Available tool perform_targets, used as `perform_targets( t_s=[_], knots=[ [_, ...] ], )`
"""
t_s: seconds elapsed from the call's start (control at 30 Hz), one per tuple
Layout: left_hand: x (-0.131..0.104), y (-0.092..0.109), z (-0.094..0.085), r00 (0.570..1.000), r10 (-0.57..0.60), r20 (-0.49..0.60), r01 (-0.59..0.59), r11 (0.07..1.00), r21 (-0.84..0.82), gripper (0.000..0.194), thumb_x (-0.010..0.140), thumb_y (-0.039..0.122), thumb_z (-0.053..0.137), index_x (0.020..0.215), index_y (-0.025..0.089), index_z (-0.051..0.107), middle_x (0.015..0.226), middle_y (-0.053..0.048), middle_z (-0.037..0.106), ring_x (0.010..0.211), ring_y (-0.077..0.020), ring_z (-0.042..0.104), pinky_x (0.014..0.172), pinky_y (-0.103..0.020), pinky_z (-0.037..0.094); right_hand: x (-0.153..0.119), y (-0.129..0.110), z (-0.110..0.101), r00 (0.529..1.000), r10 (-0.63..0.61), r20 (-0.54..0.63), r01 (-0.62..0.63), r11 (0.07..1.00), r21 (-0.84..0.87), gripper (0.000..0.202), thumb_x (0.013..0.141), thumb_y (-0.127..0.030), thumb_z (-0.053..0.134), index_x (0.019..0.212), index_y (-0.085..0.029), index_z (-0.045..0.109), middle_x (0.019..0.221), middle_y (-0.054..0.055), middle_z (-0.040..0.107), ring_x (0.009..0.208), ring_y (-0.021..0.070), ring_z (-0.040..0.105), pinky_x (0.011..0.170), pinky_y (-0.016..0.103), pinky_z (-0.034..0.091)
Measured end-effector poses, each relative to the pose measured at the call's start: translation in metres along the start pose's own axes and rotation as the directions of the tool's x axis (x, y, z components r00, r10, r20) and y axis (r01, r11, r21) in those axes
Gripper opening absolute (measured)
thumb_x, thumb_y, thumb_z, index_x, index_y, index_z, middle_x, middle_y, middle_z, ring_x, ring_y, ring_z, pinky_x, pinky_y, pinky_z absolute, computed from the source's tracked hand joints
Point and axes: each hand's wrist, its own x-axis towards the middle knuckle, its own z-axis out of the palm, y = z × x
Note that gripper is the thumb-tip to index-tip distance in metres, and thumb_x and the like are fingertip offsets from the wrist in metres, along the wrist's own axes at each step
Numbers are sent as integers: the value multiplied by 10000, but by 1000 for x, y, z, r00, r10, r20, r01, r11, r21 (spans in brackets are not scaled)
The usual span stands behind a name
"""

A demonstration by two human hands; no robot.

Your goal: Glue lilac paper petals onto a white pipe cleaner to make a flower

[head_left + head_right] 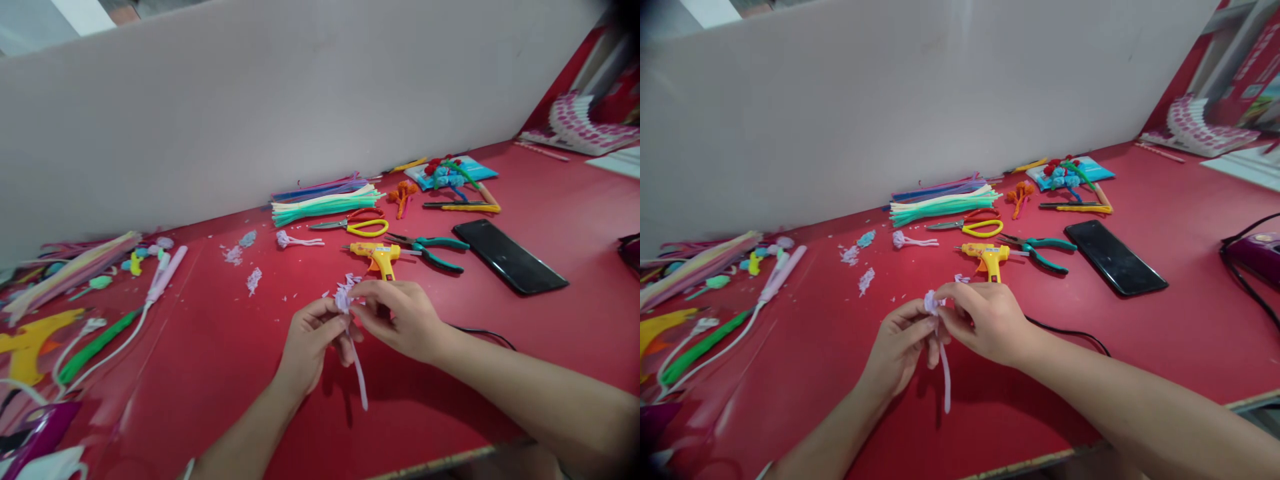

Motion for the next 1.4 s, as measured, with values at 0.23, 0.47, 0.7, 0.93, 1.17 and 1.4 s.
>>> perform_targets(
  t_s=[0.23,0.47,0.7,0.93,1.17,1.4],
  knots=[
    [0,0,1,1000,-4,4,4,1000,11,126,742,255,623,759,137,585,564,-18,651,341,-85,523,331,-173,420,0,0,-1,1000,-24,0,24,999,-35,144,832,-159,491,953,-197,559,619,-30,602,482,69,497,507,174,386],
    [1,-1,0,1000,0,5,0,1000,24,118,739,247,630,754,141,581,567,-14,651,349,-91,532,337,-179,423,1,0,0,1000,-19,3,19,1000,-22,150,834,-144,480,951,-198,555,609,-37,605,467,64,496,499,169,380],
    [1,0,0,1000,0,-11,1,999,38,141,731,269,636,748,143,575,574,-9,648,349,-87,527,354,-188,425,2,2,-3,1000,-9,-9,9,999,-41,131,848,-197,486,959,-195,555,597,-36,591,486,72,505,509,174,375],
    [7,7,-8,983,49,-175,-35,996,84,184,700,246,671,717,151,515,588,-6,661,323,-29,428,306,-131,241,20,34,-21,905,425,-14,-340,703,-624,333,838,-478,467,767,-173,579,578,44,622,531,171,575,469,247,282],
    [8,11,-10,976,85,-199,-78,996,44,154,724,263,654,736,121,594,610,-16,650,383,-38,454,344,-147,323,20,60,-17,729,676,110,-409,558,-722,419,798,-547,470,783,-148,598,715,122,670,648,243,629,481,276,300],
    [8,10,-12,976,104,-191,-106,994,-2,180,757,269,627,840,109,630,661,-32,650,457,-76,542,392,-175,418,23,69,-15,679,727,101,-732,681,23,183,739,-342,547,805,-174,521,658,21,623,581,155,588,504,235,363]
  ],
)
